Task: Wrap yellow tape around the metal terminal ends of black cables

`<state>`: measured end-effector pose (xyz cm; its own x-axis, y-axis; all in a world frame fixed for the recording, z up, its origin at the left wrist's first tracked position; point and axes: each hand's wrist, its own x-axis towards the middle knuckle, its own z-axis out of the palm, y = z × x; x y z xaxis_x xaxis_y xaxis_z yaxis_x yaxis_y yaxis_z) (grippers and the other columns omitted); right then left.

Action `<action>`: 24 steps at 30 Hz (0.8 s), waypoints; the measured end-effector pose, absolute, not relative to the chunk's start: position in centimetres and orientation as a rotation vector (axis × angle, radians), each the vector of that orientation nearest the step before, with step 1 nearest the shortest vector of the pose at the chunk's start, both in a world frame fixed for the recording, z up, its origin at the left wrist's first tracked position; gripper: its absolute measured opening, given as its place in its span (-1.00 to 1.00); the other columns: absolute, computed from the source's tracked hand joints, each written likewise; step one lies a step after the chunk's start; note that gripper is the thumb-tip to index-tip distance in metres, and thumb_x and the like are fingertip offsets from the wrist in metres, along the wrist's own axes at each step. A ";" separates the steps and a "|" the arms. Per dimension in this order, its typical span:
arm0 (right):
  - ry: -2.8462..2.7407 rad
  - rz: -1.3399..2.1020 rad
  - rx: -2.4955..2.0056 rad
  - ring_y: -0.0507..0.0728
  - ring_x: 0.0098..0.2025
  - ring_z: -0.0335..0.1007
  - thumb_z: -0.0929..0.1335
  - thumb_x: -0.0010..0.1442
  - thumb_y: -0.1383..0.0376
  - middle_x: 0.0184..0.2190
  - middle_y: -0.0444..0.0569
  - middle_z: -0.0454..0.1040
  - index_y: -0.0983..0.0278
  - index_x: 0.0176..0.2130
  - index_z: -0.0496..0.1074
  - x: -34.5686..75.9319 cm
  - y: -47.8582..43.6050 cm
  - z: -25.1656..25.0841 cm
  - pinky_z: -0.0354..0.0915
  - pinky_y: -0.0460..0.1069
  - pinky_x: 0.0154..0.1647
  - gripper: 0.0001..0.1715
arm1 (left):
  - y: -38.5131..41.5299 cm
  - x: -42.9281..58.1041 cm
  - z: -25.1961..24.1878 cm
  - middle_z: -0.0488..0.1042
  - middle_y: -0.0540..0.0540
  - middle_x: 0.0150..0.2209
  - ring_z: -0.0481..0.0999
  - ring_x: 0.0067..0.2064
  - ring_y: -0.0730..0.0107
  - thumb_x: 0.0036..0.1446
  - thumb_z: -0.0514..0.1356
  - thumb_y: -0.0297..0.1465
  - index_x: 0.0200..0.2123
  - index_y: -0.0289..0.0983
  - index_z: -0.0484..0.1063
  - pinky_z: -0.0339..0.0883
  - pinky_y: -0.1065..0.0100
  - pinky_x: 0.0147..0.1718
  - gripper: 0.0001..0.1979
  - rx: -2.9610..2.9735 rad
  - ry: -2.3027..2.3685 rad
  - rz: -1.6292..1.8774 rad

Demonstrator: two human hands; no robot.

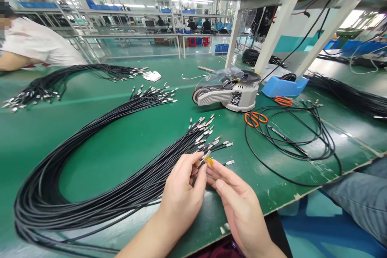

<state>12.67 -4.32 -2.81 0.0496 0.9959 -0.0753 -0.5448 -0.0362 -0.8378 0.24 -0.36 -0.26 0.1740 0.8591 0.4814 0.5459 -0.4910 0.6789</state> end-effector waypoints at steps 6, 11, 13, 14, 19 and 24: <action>-0.699 1.406 -0.905 0.21 0.10 0.35 0.38 0.19 0.27 0.03 -0.01 0.48 0.13 0.00 0.48 12.7 -4.8 -3.1 0.26 0.14 0.15 -0.65 | -0.2 0.0 0.1 0.46 0.00 -0.37 0.46 -0.35 0.48 0.19 0.13 -0.48 -0.27 -0.24 0.41 0.36 0.46 -0.37 -0.92 2.129 1.340 1.212; -0.694 1.399 -0.940 0.19 0.08 0.36 0.38 0.19 0.19 0.08 -0.02 0.43 0.11 0.02 0.44 12.8 -5.2 -3.2 0.29 0.12 0.10 -0.62 | -0.1 -0.1 0.1 0.46 -0.01 -0.36 0.46 -0.34 0.50 0.21 0.10 -0.51 -0.26 -0.26 0.40 0.34 0.47 -0.33 -0.90 2.236 1.332 1.218; -0.695 1.359 -0.985 0.18 0.03 0.39 0.36 0.20 0.14 0.04 -0.01 0.45 0.13 0.01 0.43 13.1 -5.0 -2.9 0.32 0.10 0.05 -0.62 | -0.1 -0.1 0.0 0.45 -0.02 -0.36 0.45 -0.34 0.50 0.21 0.10 -0.51 -0.25 -0.27 0.39 0.33 0.47 -0.33 -0.90 2.276 1.345 1.230; -0.703 1.323 -1.015 0.16 -0.01 0.41 0.34 0.21 0.11 -0.01 0.00 0.48 0.16 -0.02 0.44 13.2 -4.8 -2.6 0.34 0.08 0.01 -0.64 | 0.0 -0.1 0.0 0.45 -0.02 -0.35 0.45 -0.33 0.50 0.21 0.10 -0.52 -0.25 -0.27 0.39 0.33 0.46 -0.32 -0.90 2.300 1.347 1.237; -0.845 1.237 -1.186 0.08 -0.29 0.42 0.39 0.10 0.00 -0.37 -0.09 0.49 0.27 -0.30 0.44 13.6 -2.6 -0.4 0.36 -0.02 -0.22 -0.62 | -0.1 -0.1 -0.2 0.43 -0.04 -0.34 0.45 -0.33 0.48 0.20 0.11 -0.52 -0.25 -0.28 0.38 0.33 0.45 -0.32 -0.92 2.433 1.379 1.247; -0.949 1.282 -1.254 0.06 -0.39 0.38 0.43 0.01 0.06 -0.46 -0.11 0.45 0.30 -0.39 0.38 13.0 -1.6 0.9 0.34 -0.04 -0.30 -0.64 | -0.2 -0.1 0.0 0.40 -0.05 -0.33 0.45 -0.35 0.47 0.21 0.08 -0.51 -0.25 -0.27 0.36 0.34 0.46 -0.35 -0.91 2.478 1.408 1.225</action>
<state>13.03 -1.60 0.90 0.1088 0.9837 -0.1435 -0.1493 -0.1265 -0.9807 -0.10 -0.22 -0.03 0.2765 0.7402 0.6128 0.7091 -0.5876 0.3898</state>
